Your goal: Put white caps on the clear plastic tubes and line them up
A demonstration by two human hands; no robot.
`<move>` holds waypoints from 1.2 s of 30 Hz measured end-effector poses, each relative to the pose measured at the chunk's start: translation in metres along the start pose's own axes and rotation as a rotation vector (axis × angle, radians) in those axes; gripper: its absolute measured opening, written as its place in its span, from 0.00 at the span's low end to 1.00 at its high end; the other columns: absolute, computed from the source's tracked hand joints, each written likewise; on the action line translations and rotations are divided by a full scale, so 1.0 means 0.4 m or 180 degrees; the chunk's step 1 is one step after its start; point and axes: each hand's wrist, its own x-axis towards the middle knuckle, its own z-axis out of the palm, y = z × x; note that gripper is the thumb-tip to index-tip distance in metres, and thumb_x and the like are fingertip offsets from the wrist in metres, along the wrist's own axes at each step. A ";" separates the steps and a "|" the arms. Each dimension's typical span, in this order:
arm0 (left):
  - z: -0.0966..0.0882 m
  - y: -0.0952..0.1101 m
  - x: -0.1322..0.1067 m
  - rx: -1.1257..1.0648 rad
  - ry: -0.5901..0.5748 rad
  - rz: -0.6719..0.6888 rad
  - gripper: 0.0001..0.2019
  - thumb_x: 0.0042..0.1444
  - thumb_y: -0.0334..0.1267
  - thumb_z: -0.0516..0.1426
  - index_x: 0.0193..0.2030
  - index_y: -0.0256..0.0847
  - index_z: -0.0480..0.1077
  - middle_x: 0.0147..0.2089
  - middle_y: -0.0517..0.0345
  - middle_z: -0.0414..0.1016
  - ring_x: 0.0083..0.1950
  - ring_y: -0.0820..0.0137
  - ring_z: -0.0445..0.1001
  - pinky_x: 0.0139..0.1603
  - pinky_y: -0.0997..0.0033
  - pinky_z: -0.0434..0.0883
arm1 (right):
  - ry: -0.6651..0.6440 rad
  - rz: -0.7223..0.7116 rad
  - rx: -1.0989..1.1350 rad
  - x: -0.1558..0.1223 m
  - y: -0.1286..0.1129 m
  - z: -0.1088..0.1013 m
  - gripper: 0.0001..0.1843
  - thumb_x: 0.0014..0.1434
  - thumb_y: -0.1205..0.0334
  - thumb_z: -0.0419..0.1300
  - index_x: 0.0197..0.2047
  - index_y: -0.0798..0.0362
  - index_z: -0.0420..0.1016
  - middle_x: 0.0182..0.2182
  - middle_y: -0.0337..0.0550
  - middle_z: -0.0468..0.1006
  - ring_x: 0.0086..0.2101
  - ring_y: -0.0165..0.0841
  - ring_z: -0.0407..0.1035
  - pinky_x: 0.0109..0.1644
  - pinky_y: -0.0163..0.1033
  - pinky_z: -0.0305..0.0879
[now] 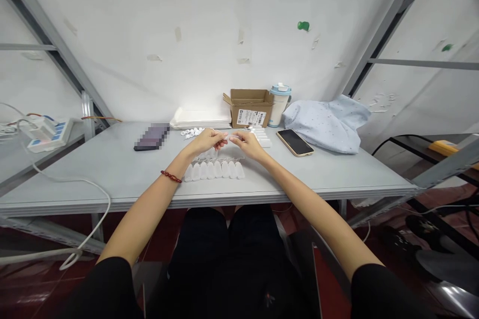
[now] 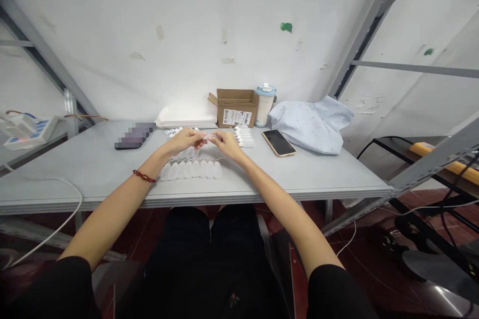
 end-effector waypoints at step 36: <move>-0.133 -0.158 0.041 0.1955 0.0967 0.0120 0.16 0.46 0.26 0.52 0.38 0.36 0.79 0.46 0.46 0.79 0.47 0.60 0.75 0.52 0.64 0.68 | 0.0445 0.0751 -0.1693 0.039 0.216 -0.154 0.18 0.55 0.69 0.54 0.47 0.55 0.78 0.45 0.56 0.79 0.46 0.49 0.72 0.54 0.52 0.62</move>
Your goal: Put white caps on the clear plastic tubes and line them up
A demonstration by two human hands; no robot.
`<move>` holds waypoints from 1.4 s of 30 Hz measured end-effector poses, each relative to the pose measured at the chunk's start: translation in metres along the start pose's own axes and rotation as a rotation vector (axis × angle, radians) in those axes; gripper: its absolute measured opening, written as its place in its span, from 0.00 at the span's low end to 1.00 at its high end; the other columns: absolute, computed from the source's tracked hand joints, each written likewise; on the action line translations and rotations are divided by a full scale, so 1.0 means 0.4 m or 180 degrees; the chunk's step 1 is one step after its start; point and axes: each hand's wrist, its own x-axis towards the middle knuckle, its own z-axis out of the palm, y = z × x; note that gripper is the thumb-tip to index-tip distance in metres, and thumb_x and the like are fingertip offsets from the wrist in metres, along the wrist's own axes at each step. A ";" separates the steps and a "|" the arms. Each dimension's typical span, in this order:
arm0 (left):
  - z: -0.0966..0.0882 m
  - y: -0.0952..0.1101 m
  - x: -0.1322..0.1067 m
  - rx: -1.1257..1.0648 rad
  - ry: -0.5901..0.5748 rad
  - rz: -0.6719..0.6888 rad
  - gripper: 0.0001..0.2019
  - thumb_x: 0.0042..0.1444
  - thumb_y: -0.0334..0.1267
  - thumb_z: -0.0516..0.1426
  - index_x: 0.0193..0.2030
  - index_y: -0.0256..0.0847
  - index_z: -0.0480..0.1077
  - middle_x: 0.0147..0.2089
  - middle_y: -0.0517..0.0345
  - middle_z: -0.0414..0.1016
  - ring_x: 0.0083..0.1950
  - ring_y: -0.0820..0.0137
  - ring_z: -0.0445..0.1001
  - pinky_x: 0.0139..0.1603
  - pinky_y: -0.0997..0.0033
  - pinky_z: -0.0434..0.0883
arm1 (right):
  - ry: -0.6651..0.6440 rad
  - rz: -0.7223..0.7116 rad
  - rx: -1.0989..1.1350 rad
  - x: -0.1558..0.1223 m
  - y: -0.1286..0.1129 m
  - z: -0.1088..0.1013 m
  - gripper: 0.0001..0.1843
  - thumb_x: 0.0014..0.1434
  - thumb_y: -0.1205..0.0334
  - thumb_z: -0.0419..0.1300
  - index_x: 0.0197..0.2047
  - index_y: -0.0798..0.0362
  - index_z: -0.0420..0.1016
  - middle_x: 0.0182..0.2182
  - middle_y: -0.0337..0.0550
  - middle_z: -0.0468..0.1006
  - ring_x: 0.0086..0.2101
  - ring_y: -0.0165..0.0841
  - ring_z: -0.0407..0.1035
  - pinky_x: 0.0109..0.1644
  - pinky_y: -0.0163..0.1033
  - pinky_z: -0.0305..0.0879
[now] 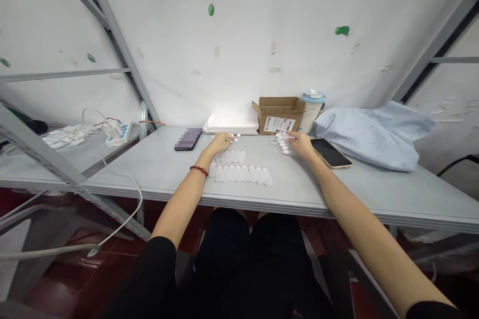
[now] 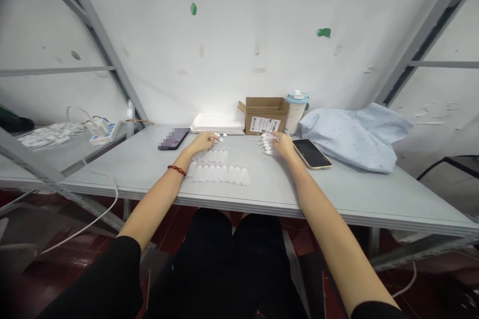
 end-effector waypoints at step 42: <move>-0.012 0.034 -0.003 -0.1279 0.0662 -0.0885 0.09 0.40 0.30 0.61 0.32 0.35 0.74 0.33 0.53 0.77 0.38 0.64 0.76 0.45 0.64 0.71 | -0.4164 -0.0407 0.1514 -0.098 -0.200 -0.109 0.23 0.54 0.47 0.61 0.44 0.58 0.77 0.25 0.43 0.78 0.19 0.22 0.60 0.22 0.31 0.51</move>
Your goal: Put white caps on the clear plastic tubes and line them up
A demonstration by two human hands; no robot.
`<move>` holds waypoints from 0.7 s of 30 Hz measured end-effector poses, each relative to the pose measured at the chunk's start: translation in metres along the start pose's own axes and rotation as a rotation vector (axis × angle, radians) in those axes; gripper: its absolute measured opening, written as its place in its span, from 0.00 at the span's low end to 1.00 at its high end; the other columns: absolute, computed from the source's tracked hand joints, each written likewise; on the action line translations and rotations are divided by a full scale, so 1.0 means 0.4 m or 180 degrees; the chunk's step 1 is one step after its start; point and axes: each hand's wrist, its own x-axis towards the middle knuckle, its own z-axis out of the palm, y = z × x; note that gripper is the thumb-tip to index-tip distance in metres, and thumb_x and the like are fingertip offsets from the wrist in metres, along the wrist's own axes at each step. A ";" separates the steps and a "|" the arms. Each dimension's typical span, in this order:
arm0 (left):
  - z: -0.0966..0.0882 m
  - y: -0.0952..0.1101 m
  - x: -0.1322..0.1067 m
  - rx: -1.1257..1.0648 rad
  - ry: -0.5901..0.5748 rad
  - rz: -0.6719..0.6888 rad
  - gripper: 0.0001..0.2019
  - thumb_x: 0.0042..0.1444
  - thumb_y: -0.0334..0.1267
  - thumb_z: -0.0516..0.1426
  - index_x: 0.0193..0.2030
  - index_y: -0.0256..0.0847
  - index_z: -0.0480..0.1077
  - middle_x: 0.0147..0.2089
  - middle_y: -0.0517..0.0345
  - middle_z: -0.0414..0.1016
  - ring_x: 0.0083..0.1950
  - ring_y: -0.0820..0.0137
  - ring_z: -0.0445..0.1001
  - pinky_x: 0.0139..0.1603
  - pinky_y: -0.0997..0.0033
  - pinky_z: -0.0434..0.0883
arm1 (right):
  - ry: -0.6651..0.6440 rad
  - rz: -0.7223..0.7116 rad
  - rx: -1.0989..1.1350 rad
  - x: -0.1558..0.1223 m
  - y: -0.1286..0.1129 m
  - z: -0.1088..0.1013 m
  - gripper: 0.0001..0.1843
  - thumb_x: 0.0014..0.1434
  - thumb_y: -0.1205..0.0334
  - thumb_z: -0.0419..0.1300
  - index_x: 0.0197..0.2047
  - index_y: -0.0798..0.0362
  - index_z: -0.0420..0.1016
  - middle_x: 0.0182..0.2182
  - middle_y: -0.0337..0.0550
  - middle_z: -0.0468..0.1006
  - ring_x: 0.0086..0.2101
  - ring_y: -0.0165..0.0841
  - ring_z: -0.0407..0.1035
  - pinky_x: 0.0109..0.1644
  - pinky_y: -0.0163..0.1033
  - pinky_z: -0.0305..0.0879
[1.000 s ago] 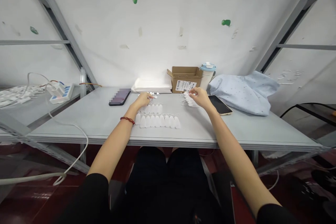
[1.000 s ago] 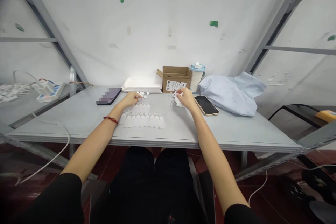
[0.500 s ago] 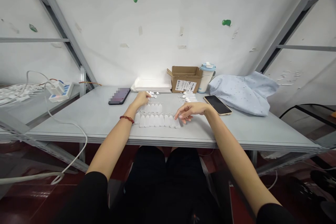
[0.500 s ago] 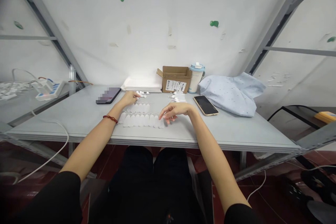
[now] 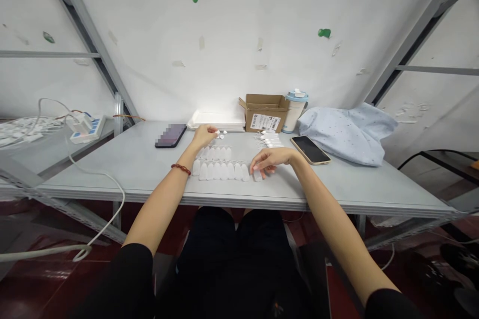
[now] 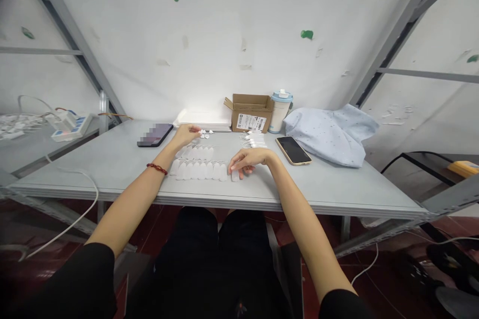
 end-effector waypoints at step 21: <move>0.031 0.072 -0.060 -0.1359 -0.1472 -0.0105 0.08 0.47 0.36 0.64 0.33 0.35 0.76 0.32 0.52 0.76 0.31 0.73 0.70 0.43 0.64 0.69 | 0.2804 -0.1102 -0.0580 0.080 0.021 0.021 0.04 0.53 0.63 0.54 0.32 0.54 0.67 0.30 0.42 0.73 0.31 0.31 0.67 0.35 0.36 0.63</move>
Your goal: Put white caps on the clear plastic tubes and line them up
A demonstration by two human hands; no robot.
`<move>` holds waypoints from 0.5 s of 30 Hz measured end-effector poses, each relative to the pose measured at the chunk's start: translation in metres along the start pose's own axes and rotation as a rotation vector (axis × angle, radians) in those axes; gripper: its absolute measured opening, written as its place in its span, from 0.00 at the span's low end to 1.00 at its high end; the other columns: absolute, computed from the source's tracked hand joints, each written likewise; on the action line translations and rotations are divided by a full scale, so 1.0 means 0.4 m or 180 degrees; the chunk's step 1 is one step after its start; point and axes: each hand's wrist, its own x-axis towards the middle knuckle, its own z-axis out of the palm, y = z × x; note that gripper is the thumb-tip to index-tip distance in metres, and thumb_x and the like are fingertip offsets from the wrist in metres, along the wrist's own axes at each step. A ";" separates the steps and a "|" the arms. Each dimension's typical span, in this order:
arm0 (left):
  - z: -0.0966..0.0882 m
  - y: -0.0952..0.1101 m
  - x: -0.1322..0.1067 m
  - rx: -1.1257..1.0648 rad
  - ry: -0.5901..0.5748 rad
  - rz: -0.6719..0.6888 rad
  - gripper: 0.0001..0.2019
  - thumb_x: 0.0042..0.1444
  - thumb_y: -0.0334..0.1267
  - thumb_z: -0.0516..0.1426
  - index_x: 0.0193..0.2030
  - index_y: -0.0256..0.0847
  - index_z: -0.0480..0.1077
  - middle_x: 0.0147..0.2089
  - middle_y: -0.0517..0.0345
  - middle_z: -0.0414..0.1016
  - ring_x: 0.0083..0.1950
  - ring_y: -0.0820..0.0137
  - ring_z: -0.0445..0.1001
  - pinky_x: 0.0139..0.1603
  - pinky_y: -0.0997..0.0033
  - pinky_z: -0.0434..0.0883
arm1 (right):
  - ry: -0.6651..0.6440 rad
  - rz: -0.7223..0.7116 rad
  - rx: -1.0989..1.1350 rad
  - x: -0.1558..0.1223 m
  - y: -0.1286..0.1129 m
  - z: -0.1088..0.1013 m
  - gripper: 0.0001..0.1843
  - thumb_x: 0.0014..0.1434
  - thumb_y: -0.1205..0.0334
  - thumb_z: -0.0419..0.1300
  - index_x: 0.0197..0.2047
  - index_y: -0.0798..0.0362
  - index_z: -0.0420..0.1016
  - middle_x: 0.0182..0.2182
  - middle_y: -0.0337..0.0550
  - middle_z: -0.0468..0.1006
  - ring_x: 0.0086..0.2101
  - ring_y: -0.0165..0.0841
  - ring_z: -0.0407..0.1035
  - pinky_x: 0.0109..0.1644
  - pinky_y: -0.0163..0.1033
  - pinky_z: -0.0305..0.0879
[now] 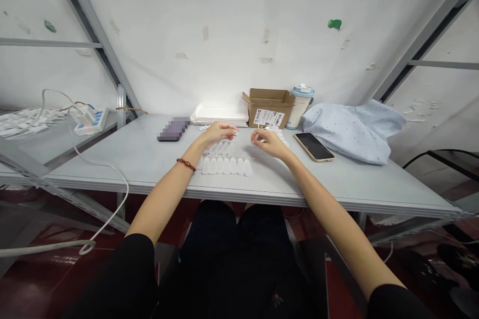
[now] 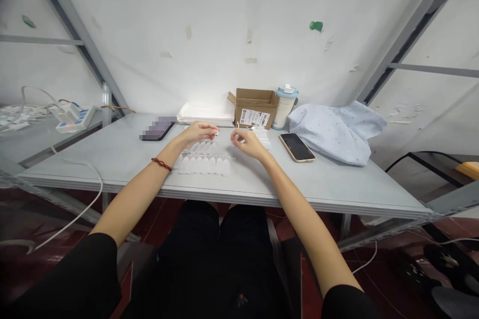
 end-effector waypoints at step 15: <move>0.026 0.008 -0.015 0.0138 -0.0625 0.0406 0.16 0.47 0.40 0.65 0.42 0.35 0.76 0.38 0.50 0.78 0.41 0.66 0.75 0.50 0.60 0.68 | 0.0012 -0.0497 -0.1441 0.002 0.002 0.081 0.12 0.57 0.69 0.46 0.42 0.54 0.66 0.37 0.48 0.71 0.36 0.38 0.63 0.38 0.39 0.58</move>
